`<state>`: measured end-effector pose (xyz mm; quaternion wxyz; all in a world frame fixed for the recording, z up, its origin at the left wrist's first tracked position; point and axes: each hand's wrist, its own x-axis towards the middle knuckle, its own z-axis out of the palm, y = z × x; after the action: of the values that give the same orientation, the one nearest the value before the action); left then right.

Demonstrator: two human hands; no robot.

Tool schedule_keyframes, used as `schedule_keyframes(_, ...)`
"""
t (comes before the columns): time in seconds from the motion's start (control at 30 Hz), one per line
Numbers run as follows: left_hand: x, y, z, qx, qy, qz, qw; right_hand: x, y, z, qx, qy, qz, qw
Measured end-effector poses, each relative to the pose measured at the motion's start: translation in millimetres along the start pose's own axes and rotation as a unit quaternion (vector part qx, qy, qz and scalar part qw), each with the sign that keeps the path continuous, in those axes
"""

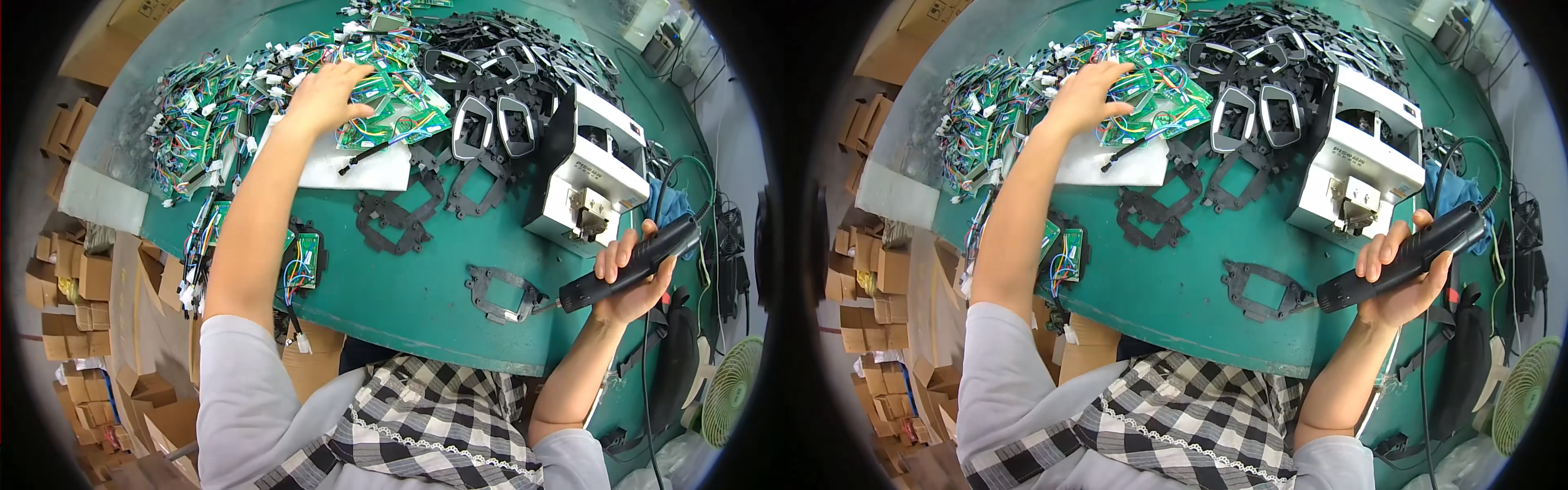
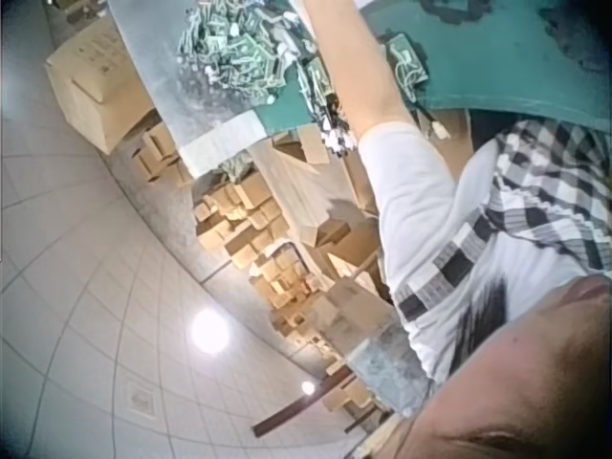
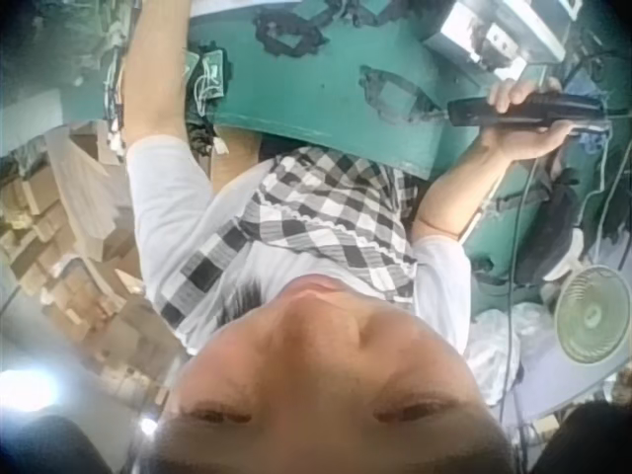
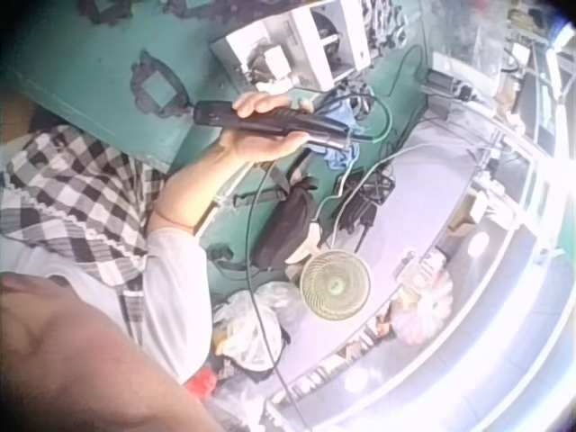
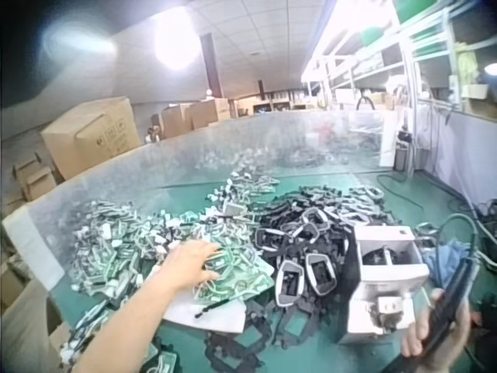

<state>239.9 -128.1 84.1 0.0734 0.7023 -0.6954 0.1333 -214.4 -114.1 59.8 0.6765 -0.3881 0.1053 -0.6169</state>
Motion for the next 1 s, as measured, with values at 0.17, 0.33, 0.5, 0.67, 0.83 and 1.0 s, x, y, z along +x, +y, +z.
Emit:
schedule_keyframes(0.17, 27.9, -0.8, -7.1, -0.002, -0.196, -0.099, 0.976, -0.7, -3.7, 3.1, -0.002, 0.031, -0.008, 0.999)
schedule_keyframes(0.33, 15.7, -36.2, -18.6, -0.539, 0.019, -0.151, 0.829, -1.6, -0.1, 5.8, 0.012, 0.058, -0.013, 0.998)
schedule_keyframes(0.5, 20.8, -47.7, -68.4, -0.769, 0.370, -0.114, 0.508, -0.5, 4.4, 8.5, 0.012, 0.050, -0.004, 0.999)
schedule_keyframes(0.67, 2.4, 15.7, -124.4, -0.393, 0.311, -0.064, 0.863, -0.3, -0.1, 4.5, 0.000, 0.047, -0.011, 0.999)
schedule_keyframes(0.83, -75.5, 143.9, -93.7, -0.226, 0.120, 0.192, 0.948, -3.9, -3.9, 2.0, 0.018, 0.064, 0.001, 0.998)
schedule_keyframes(1.0, -143.9, 200.2, -22.7, -0.280, 0.030, 0.181, 0.942, -2.8, -7.5, 1.0, -0.031, 0.057, -0.058, 0.996)
